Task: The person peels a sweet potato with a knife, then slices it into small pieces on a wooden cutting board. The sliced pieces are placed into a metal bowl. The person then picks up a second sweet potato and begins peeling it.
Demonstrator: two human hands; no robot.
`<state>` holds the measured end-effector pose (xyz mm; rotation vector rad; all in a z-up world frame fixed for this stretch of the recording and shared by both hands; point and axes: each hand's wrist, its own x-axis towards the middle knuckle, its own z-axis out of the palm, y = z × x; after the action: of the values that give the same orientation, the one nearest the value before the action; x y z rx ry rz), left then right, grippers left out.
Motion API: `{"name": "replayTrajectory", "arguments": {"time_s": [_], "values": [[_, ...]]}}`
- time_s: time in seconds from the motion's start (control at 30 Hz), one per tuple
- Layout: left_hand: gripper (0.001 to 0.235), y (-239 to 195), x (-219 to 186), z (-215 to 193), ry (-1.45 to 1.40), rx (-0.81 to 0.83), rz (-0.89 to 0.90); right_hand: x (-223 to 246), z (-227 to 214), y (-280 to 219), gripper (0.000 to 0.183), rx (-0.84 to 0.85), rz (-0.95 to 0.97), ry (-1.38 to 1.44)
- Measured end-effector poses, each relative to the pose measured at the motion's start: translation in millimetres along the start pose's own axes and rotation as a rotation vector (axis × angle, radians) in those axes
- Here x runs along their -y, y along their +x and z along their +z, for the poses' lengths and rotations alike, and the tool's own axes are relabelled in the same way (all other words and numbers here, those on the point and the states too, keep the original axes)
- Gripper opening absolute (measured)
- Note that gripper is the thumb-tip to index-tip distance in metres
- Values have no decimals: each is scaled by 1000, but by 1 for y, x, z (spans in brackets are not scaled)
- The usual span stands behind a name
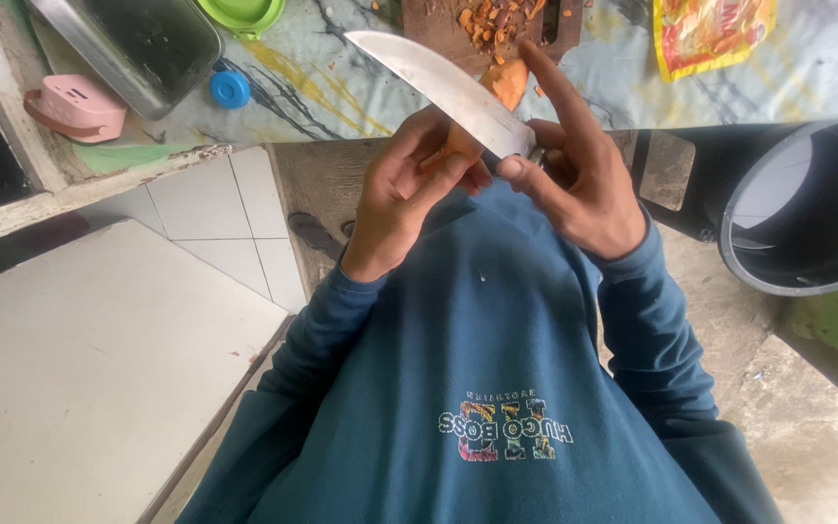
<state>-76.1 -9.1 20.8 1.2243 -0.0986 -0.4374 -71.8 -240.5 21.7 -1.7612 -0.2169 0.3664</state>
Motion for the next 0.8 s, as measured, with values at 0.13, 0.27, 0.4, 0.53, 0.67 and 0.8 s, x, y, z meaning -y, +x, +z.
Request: {"name": "replayTrajectory", "arguments": {"time_s": [0.13,0.27,0.4,0.53,0.67,0.8], "values": [[51,4,-4,3,-60,20,17,-6,3,5,67,-169,-28,44],[56,8,-9,4,-204,-28,-85,-5,-2,-1,55,-229,50,181],[61,15,-8,3,-305,-50,-109,1,-10,4,58,-190,116,92],[51,22,-4,3,-407,-84,-118,10,-16,11,65,-130,47,30],[39,29,1,3,-408,-114,-119,9,-21,22,83,-67,-82,-68],[39,37,3,5,-403,-145,-123,7,-22,31,77,-15,-54,-81]]}}
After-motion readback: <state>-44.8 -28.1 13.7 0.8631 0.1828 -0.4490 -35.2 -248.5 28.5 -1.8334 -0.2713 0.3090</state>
